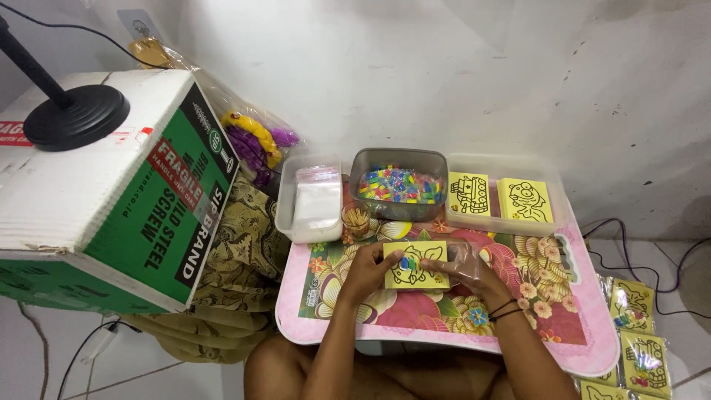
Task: The person is applying colorful gems to various sticker designs using a small wooden stick. The person is also seen placing finished stickers into small plastic bags.
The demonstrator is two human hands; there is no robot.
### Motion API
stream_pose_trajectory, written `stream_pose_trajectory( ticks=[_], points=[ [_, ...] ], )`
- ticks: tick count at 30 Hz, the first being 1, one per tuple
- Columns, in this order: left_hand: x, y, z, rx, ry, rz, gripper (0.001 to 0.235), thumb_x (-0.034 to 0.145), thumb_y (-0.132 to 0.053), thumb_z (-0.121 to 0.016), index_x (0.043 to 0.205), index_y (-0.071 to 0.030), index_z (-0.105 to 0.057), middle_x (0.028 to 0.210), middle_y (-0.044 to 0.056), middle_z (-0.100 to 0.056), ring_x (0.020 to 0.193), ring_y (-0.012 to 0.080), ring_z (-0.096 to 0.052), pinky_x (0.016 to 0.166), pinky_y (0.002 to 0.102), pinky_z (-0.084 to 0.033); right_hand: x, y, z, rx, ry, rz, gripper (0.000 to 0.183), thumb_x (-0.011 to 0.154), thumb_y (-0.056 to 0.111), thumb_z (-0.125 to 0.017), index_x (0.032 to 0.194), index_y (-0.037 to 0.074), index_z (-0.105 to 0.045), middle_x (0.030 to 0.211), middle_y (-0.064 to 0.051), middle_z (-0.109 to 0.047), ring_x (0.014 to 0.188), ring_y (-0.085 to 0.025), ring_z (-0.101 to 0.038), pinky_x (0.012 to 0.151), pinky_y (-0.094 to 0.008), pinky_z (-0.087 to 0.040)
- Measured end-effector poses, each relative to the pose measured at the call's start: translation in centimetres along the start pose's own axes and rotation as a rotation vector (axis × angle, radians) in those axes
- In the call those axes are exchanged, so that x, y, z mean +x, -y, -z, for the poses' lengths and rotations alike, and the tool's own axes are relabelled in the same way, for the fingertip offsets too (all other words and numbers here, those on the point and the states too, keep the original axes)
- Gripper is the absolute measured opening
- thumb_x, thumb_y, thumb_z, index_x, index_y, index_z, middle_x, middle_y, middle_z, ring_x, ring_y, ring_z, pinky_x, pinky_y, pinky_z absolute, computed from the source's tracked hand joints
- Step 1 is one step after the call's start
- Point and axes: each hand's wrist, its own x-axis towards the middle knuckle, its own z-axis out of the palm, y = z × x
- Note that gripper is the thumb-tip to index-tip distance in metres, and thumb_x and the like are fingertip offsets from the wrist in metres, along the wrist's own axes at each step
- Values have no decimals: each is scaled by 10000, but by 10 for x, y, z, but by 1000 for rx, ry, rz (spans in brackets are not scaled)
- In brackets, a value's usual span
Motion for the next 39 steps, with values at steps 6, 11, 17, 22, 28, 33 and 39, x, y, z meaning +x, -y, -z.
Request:
stream_pose_trajectory(
  ticks=[6, 11, 17, 22, 28, 33, 39],
  points=[
    [2, 11, 2, 10, -4, -8, 138, 981, -164, -683, 944, -36, -720, 735, 60, -693, 656, 116, -593, 675, 273, -525, -24, 28, 1, -15, 101, -67, 610, 765, 149, -740, 1305, -120, -648, 1196, -417, -702, 1145, -518, -688, 1038, -500, -536],
    [1, 9, 2, -8, 10, -13, 148, 993, -165, -670, 962, -29, -722, 747, 75, -708, 676, 119, -608, 699, 279, -527, -1, -55, 5, -170, -47, 77, 860, 648, 182, -875, 1369, -39, -462, 1161, -191, -699, 946, -272, -675, 770, -369, -510],
    [0, 2, 3, -7, 19, -21, 150, 997, -169, -668, 962, -34, -722, 744, 75, -702, 674, 126, -604, 695, 285, -524, 14, -34, 11, 137, -29, -128, 636, 660, 121, -910, 1228, -33, -669, 994, -168, -728, 756, -270, -681, 544, -348, -538],
    [-1, -2, 1, 3, 29, -40, 146, 1003, -178, -663, 957, -50, -716, 730, 59, -679, 684, 115, -578, 687, 273, -507, -7, 4, -1, 154, -4, -22, 468, 641, 48, -946, 1061, -35, -760, 893, -273, -774, 690, -398, -778, 493, -472, -660],
    [-1, 3, 1, 15, 23, -37, 153, 995, -172, -667, 956, -37, -727, 735, 66, -692, 687, 118, -590, 692, 276, -513, -13, 12, 7, 269, 263, 260, 585, 705, 121, -877, 961, -254, -507, 724, -236, -630, 692, -262, -670, 600, -264, -600],
    [-3, -4, -1, -12, 4, -14, 193, 982, -199, -699, 955, -11, -730, 728, 73, -693, 647, 119, -580, 667, 280, -518, -32, 58, -15, -115, -49, -101, 363, 678, 184, -868, 948, -39, -770, 861, -137, -749, 775, -251, -663, 678, -399, -551],
    [-5, -11, -5, -18, -62, -6, 210, 955, -220, -735, 932, -11, -727, 699, 59, -666, 641, 120, -591, 650, 273, -530, -14, -28, 8, 569, -133, 242, 179, 974, 124, -632, 1146, 125, -580, 981, -3, -669, 762, -108, -593, 639, -200, -480]
  ],
)
